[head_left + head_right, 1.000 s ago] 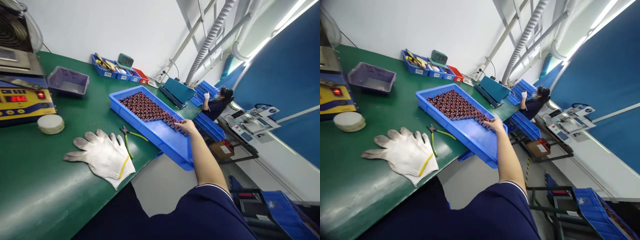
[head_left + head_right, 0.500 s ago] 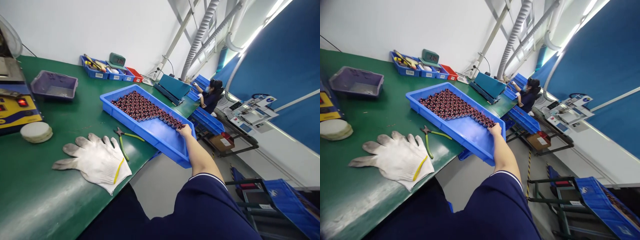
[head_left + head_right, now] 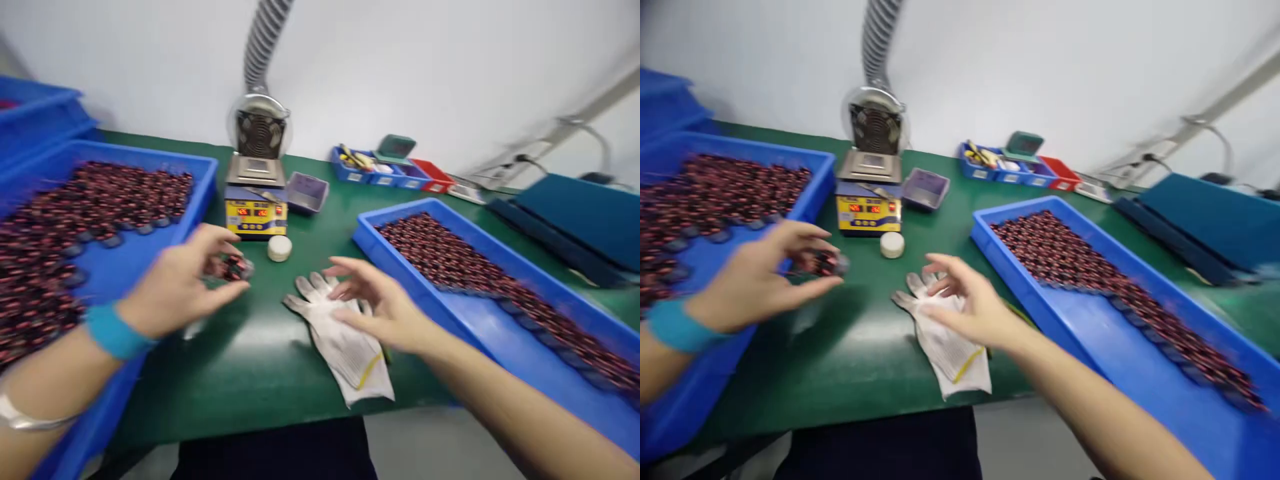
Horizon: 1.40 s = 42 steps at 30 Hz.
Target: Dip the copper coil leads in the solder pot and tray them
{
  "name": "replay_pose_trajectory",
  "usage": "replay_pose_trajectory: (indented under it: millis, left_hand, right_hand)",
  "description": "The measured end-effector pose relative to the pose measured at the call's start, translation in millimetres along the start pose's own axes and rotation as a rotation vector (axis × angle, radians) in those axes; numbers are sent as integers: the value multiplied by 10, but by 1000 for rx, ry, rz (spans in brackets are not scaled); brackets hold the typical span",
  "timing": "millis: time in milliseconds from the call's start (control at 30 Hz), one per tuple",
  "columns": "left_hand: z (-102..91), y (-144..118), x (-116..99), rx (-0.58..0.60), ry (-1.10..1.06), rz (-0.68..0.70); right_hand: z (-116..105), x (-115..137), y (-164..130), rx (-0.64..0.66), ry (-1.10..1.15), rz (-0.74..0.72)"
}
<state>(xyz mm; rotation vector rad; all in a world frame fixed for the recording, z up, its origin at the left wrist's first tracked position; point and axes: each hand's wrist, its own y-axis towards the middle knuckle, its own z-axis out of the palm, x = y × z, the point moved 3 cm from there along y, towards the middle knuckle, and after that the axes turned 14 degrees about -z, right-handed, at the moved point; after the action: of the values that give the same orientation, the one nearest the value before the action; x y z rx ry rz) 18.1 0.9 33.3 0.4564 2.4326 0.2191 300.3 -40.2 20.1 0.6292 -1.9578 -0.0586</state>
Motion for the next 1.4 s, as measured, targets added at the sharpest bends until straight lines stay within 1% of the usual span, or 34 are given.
replay_pose_trajectory:
  millis: [33, 67, 100, 133, 200, 300, 433, 567, 600, 667, 733, 800, 933, 1000, 1133, 1200, 1267, 1400]
  left_hand:
    - [40, -37, -33, 24, 3, 41]
    - [95, -57, -67, 56, -3, 86]
    - [150, -65, -93, 87, -15, 123]
    - [193, -62, -107, 105, -29, 141]
    - [233, -44, -97, 111, -48, 130]
    - [231, -20, -38, 127, -98, 89]
    - [254, 13, 31, 217, -273, -2]
    - [284, 70, 124, 259, -418, -221]
    - [294, 81, 152, 287, -436, -281]
    - [326, 96, 200, 384, -486, -384]
    - [359, 106, 234, 473, -552, -452]
    - [376, 120, 259, 492, -624, -491]
    - [365, 148, 278, 393, -742, -499]
    - [357, 150, 258, 377, -760, -481]
    - [341, 140, 178, 380, -702, -407]
    - [327, 142, 140, 342, -687, -359]
    - [297, 148, 127, 227, -677, -341]
    - [201, 152, 169, -131, -664, -409]
  right_hand:
    - [316, 15, 130, 74, 156, -29]
    - [584, 10, 237, 129, 304, -45]
    - [800, -13, 327, 163, 434, -51]
    - [961, -51, 404, 174, 542, -50]
    - [1139, -141, 521, 147, 688, -37]
    - [1183, -237, 605, 61, 750, 4]
    - [1150, -260, 616, 42, 773, 43]
    - [1096, -307, 639, -17, 717, 68]
    - [1076, -318, 655, -43, 702, 67]
    - [1030, -326, 703, -81, 679, 69]
    - [976, -311, 771, -85, 665, 75]
    - [920, -280, 849, -65, 659, 78]
    - [883, -225, 956, -13, 693, 72]
    - [937, -216, 956, 19, 718, 81]
    - [1103, -204, 896, 77, 759, 107]
    - [1165, -188, 863, 99, 780, 115]
    - [1206, -171, 835, 107, 805, 129]
    - [1239, -145, 798, 45, 815, 143]
